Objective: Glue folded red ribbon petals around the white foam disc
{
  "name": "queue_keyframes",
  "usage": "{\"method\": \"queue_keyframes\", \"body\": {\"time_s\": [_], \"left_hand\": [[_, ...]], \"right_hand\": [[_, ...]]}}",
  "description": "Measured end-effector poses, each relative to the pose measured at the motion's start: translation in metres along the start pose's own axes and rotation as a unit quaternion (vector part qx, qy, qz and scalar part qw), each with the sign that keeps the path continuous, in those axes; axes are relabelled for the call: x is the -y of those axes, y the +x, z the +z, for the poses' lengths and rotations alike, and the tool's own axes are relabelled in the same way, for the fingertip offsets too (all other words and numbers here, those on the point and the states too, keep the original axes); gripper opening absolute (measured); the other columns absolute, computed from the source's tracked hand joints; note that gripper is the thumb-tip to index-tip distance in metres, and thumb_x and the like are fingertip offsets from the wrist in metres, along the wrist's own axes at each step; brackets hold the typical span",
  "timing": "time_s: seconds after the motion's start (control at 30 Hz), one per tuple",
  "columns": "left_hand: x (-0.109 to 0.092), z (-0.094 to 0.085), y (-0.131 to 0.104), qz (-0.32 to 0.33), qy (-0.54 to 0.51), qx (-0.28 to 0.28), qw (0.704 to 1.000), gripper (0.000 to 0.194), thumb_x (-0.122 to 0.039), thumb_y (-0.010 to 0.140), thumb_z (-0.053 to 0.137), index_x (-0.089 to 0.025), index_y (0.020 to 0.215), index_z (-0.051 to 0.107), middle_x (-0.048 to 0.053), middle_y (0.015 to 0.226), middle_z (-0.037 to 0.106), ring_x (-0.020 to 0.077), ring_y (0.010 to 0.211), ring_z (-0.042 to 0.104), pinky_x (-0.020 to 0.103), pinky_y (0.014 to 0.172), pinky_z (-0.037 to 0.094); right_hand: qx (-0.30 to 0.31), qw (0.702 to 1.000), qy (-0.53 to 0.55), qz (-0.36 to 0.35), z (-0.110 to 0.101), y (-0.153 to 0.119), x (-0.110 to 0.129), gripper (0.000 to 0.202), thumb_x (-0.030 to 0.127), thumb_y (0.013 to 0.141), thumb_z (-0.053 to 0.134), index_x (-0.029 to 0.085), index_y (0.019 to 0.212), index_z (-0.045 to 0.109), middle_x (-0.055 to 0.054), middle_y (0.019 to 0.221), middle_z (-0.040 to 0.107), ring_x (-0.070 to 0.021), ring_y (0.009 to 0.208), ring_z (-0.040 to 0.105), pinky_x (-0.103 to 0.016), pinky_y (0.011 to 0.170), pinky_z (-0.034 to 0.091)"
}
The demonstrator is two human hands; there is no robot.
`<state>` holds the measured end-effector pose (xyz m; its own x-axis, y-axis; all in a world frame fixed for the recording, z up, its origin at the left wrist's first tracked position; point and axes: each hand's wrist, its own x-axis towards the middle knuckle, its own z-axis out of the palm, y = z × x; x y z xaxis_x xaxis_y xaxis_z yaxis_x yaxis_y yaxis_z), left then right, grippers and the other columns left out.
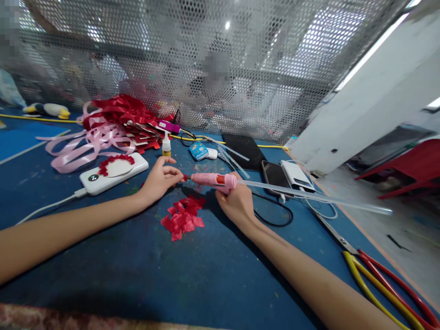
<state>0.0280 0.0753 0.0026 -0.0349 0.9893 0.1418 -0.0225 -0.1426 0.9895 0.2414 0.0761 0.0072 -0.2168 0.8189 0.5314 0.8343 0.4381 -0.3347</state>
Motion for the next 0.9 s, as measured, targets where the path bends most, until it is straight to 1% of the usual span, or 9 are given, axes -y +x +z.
{"method": "queue_keyframes", "body": {"time_s": [0.57,0.77,0.83,0.9], "left_hand": [[-0.0016,0.0010,-0.0005,-0.003,-0.007,0.006,1.000,0.042,-0.023,0.064,0.067,-0.021,0.094,0.037,-0.007,0.065,0.062,0.0121,0.062,0.062,0.021,0.054,0.040],[-0.0024,0.0011,-0.0012,0.004,-0.014,0.011,1.000,0.042,-0.023,0.065,0.067,-0.021,0.094,0.037,-0.006,0.066,0.062,0.0129,0.064,0.064,0.021,0.054,0.040],[-0.0030,0.0012,-0.0017,0.007,-0.018,0.015,1.000,0.042,-0.023,0.066,0.067,-0.021,0.094,0.037,-0.006,0.067,0.062,0.0130,0.065,0.064,0.021,0.054,0.041],[-0.0034,0.0015,-0.0025,0.011,-0.028,0.022,0.999,0.042,-0.023,0.066,0.067,-0.021,0.095,0.037,-0.006,0.067,0.062,0.0127,0.065,0.064,0.021,0.054,0.041]], "right_hand": [[0.007,1.000,-0.010,0.021,-0.0016,-0.0012,0.0023,0.020,0.019,0.067,0.048,0.019,0.084,0.058,-0.005,0.081,0.060,-0.0191,0.066,0.057,-0.027,0.054,0.035],[0.016,0.998,-0.054,0.027,-0.0020,-0.0007,0.0010,0.013,0.020,0.069,0.052,0.020,0.081,0.057,-0.004,0.085,0.061,-0.0157,0.061,0.054,-0.026,0.050,0.030],[0.006,0.998,-0.054,0.041,-0.0008,0.0003,-0.0006,0.013,0.024,0.072,0.054,0.020,0.084,0.057,-0.005,0.088,0.061,-0.0169,0.064,0.055,-0.026,0.051,0.031],[-0.019,0.998,-0.024,0.057,0.0009,0.0015,-0.0033,0.019,0.029,0.075,0.054,0.020,0.091,0.055,-0.007,0.092,0.060,-0.0200,0.072,0.057,-0.027,0.055,0.036]]}}
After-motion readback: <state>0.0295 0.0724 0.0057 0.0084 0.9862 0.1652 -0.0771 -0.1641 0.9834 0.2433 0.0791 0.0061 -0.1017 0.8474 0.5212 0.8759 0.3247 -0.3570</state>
